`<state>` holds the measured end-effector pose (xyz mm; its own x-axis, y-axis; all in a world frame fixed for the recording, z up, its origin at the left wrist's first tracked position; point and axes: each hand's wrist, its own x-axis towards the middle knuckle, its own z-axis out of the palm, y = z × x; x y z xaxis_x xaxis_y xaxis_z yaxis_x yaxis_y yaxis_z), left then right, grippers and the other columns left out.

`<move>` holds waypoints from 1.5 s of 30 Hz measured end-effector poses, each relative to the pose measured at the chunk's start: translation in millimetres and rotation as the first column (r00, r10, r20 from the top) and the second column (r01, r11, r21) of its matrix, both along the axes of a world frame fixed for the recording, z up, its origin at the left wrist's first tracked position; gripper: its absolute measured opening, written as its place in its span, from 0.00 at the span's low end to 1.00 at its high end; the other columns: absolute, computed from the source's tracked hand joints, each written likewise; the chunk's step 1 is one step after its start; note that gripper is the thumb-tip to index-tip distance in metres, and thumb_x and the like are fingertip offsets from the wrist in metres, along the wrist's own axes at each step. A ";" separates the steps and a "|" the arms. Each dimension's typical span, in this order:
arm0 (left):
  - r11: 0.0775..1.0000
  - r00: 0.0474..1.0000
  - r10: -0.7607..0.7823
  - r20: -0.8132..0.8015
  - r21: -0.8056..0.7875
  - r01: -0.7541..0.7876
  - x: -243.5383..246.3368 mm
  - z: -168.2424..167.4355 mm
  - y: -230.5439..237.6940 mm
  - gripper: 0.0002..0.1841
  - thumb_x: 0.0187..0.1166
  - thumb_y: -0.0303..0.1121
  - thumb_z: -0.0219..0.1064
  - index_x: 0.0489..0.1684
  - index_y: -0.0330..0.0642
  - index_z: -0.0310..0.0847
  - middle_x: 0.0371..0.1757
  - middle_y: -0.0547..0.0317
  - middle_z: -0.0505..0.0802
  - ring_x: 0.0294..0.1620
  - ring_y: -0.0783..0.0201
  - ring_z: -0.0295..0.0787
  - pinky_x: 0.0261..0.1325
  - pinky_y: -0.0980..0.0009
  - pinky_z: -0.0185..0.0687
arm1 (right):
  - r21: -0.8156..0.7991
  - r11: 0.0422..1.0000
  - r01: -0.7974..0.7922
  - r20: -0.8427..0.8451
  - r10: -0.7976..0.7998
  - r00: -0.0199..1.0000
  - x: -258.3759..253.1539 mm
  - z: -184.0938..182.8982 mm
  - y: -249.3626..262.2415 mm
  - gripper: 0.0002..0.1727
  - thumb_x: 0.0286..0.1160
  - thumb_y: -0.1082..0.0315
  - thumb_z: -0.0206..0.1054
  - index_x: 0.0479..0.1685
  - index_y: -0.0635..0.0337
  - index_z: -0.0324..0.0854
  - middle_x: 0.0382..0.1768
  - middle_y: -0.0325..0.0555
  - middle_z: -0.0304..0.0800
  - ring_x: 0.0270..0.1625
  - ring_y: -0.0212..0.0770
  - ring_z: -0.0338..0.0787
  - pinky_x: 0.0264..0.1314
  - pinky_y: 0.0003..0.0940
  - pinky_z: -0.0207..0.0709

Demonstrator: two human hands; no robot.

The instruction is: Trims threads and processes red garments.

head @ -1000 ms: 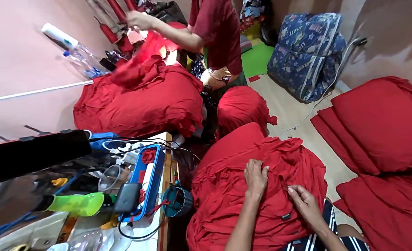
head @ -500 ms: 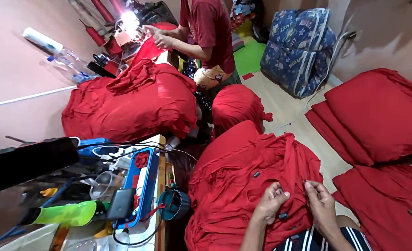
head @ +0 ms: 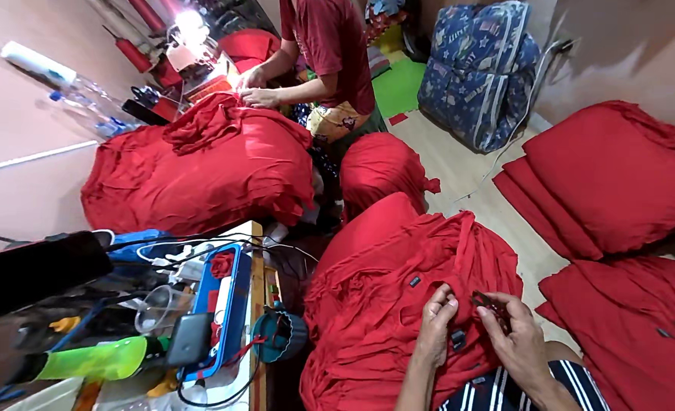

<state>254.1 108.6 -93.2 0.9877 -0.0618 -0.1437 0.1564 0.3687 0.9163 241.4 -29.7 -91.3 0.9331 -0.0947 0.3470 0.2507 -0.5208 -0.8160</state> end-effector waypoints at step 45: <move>0.971 0.945 0.213 -0.247 -0.057 -0.233 1.9 11.1 -20.2 0.13 0.91 0.29 0.51 0.47 0.33 0.82 0.42 0.61 0.88 0.47 0.74 0.83 0.59 0.76 0.78 | -0.092 0.996 0.015 0.094 -0.006 0.996 13.9 -7.8 19.3 0.18 0.80 0.61 0.64 0.51 0.71 0.86 0.41 0.58 0.93 0.39 0.47 0.94 0.43 0.38 0.86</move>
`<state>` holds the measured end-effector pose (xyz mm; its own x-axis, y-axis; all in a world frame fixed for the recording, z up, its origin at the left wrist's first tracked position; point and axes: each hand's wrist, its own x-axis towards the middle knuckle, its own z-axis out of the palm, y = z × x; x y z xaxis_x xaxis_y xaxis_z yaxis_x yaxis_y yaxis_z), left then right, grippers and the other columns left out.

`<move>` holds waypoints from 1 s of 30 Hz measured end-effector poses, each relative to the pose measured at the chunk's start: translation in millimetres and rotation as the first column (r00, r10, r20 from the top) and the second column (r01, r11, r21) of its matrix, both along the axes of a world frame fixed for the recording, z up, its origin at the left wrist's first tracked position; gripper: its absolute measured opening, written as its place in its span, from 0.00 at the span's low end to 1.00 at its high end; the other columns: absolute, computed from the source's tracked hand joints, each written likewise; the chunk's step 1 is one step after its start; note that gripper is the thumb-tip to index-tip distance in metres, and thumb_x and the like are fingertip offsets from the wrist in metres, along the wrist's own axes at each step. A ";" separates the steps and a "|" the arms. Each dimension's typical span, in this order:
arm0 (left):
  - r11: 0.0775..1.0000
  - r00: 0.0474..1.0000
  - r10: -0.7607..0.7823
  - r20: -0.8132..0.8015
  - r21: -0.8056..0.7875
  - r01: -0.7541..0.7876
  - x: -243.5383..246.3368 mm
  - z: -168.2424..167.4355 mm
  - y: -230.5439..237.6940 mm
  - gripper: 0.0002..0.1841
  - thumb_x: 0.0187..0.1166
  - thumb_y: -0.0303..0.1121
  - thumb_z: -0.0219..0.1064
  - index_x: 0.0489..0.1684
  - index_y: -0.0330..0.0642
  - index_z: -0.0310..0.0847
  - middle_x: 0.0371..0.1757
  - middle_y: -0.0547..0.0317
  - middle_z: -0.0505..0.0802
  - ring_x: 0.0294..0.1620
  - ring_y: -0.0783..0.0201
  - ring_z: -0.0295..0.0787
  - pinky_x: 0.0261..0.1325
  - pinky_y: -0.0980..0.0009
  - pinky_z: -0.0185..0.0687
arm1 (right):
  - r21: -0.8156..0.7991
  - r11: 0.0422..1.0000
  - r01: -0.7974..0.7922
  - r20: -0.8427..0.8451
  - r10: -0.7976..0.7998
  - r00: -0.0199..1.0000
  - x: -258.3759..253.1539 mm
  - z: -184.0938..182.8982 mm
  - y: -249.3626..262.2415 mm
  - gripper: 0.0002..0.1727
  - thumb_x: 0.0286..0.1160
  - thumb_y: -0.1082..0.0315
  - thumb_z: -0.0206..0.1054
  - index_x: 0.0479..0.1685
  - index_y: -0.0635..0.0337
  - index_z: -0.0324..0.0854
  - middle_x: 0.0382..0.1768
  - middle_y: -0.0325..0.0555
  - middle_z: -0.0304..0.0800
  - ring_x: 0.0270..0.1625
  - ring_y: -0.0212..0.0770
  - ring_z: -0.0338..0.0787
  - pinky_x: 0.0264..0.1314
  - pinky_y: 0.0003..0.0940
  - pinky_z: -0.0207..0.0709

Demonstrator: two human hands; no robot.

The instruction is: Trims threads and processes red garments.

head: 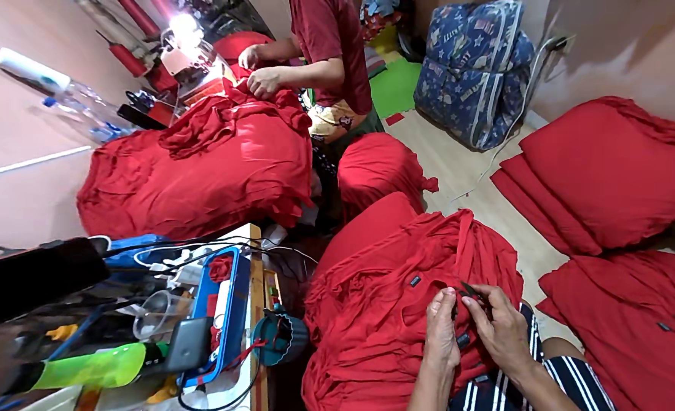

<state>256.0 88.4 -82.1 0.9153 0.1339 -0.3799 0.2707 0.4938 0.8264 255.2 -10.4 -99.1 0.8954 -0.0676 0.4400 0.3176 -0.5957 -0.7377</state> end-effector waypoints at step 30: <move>0.980 0.988 0.000 0.153 0.198 -0.031 -7.9 -11.1 -9.1 0.13 0.87 0.27 0.54 0.38 0.32 0.84 0.32 0.64 0.88 0.36 0.78 0.83 0.46 0.78 0.80 | 0.004 1.000 0.012 0.006 -0.012 1.000 -2.3 1.0 -5.7 0.17 0.82 0.61 0.62 0.46 0.67 0.89 0.39 0.54 0.94 0.38 0.44 0.94 0.39 0.38 0.85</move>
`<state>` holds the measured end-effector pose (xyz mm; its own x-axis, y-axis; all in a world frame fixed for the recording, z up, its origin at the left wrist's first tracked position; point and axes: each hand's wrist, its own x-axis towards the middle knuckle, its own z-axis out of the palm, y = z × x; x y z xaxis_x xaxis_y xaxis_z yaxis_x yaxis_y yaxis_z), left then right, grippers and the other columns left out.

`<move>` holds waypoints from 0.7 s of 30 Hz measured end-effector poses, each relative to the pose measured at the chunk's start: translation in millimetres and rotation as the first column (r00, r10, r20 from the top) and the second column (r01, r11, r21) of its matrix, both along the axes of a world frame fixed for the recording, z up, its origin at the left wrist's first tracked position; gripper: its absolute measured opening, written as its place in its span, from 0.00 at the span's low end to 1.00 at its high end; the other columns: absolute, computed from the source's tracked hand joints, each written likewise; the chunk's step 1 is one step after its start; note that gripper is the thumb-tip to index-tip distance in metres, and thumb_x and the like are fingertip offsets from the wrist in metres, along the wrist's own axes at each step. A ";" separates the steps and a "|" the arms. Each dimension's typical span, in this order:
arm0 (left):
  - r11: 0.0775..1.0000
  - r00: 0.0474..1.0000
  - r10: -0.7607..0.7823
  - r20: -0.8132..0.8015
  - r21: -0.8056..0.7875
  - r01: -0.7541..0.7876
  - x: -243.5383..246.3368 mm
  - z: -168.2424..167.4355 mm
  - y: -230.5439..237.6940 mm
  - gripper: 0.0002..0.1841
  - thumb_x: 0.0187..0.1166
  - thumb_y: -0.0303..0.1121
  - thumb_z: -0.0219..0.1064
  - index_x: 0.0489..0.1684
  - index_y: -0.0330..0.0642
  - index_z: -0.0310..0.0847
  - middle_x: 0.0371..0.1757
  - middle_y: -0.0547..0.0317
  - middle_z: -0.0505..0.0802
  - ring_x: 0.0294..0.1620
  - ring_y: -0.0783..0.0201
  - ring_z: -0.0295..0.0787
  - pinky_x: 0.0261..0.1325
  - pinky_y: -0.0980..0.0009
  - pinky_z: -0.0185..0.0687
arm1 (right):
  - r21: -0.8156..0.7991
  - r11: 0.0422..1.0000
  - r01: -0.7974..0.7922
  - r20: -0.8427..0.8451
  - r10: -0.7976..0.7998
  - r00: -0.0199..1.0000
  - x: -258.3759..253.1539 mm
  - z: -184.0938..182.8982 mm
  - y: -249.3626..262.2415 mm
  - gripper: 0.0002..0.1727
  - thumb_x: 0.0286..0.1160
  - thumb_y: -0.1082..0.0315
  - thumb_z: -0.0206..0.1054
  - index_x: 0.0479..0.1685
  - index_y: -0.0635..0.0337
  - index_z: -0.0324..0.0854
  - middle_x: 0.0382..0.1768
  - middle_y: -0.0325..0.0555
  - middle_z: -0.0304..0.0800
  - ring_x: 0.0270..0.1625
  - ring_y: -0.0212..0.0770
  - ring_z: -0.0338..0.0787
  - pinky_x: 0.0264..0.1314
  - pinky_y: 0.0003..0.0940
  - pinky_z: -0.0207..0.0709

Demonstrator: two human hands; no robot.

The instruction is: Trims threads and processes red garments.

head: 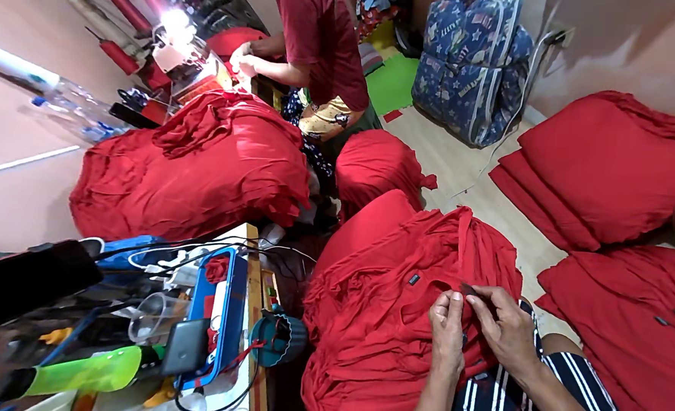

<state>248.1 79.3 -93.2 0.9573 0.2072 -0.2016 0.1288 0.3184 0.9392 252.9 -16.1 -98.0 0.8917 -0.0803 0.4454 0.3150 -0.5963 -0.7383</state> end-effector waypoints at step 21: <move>0.906 0.982 -0.052 0.182 0.422 -0.030 -5.2 -18.4 0.3 0.10 0.78 0.24 0.62 0.35 0.27 0.90 0.32 0.56 0.90 0.35 0.77 0.83 0.45 0.80 0.80 | 0.242 0.970 0.028 -0.207 0.023 0.978 7.7 5.5 -13.3 0.10 0.72 0.68 0.70 0.35 0.69 0.87 0.25 0.42 0.88 0.26 0.20 0.80 0.32 0.16 0.71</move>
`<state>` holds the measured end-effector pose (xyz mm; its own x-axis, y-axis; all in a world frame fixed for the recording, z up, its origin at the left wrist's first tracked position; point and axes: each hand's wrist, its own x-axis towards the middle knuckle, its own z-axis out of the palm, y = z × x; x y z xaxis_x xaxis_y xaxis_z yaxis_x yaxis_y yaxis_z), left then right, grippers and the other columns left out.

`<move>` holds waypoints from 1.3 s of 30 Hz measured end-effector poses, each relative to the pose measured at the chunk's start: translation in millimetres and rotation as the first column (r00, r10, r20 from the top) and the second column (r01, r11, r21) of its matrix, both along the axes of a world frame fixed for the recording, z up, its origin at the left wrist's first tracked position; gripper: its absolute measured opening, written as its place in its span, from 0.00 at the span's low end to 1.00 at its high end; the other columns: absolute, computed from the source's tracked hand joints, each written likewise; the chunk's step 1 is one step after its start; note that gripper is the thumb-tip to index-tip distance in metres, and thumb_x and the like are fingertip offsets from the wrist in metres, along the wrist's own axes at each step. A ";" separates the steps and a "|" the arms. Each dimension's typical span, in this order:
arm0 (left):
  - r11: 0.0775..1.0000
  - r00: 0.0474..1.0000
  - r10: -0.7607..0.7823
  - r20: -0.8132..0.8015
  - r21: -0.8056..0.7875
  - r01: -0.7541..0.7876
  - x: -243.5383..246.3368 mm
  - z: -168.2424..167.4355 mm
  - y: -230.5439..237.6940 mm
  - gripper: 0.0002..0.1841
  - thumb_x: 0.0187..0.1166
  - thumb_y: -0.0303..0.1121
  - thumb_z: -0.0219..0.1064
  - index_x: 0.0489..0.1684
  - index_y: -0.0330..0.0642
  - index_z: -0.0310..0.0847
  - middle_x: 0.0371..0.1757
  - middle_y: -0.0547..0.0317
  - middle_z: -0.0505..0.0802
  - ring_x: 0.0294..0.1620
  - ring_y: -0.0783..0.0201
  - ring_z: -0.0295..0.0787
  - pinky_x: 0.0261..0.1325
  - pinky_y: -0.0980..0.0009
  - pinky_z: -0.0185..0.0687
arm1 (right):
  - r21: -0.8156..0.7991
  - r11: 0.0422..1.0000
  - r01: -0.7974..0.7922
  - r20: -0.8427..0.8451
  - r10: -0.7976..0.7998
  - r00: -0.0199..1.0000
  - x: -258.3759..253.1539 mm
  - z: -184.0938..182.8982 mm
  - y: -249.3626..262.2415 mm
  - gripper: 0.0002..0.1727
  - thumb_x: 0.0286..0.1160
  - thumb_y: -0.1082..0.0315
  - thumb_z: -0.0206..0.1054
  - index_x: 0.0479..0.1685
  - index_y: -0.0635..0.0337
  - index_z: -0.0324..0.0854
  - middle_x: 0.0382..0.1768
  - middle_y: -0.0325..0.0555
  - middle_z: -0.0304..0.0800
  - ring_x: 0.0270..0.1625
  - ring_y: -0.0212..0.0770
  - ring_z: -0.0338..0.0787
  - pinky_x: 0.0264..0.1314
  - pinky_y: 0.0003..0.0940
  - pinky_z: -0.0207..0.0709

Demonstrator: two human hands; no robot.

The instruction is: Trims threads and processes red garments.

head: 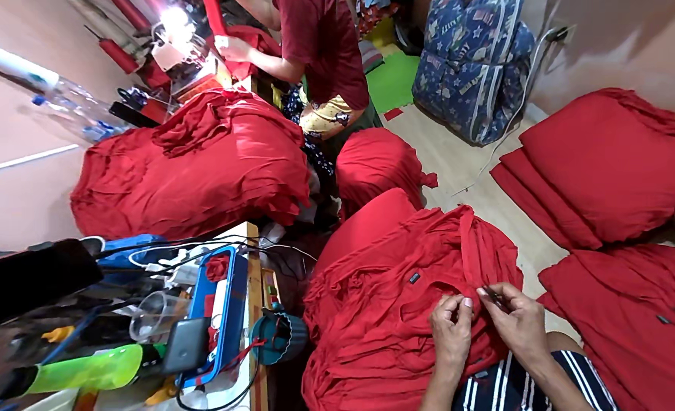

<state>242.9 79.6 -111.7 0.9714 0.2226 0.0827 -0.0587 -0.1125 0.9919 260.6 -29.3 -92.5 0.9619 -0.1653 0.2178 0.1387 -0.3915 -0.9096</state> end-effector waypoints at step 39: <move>0.937 0.981 -0.192 -0.024 -0.303 0.176 0.3 -7.4 7.0 0.37 0.81 0.22 0.55 0.86 0.14 0.38 0.33 0.64 0.79 0.28 0.80 0.79 0.38 0.83 0.79 | 0.206 0.971 0.123 -0.253 -0.068 0.965 27.2 4.8 -30.9 0.14 0.84 0.67 0.60 0.47 0.75 0.80 0.29 0.42 0.80 0.29 0.26 0.76 0.37 0.28 0.74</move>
<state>243.2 86.6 -119.0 0.9989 0.0459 -0.0123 0.0030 0.1960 0.9806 287.8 -60.3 -87.7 0.9584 -0.2761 -0.0719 -0.1252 -0.1806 -0.9756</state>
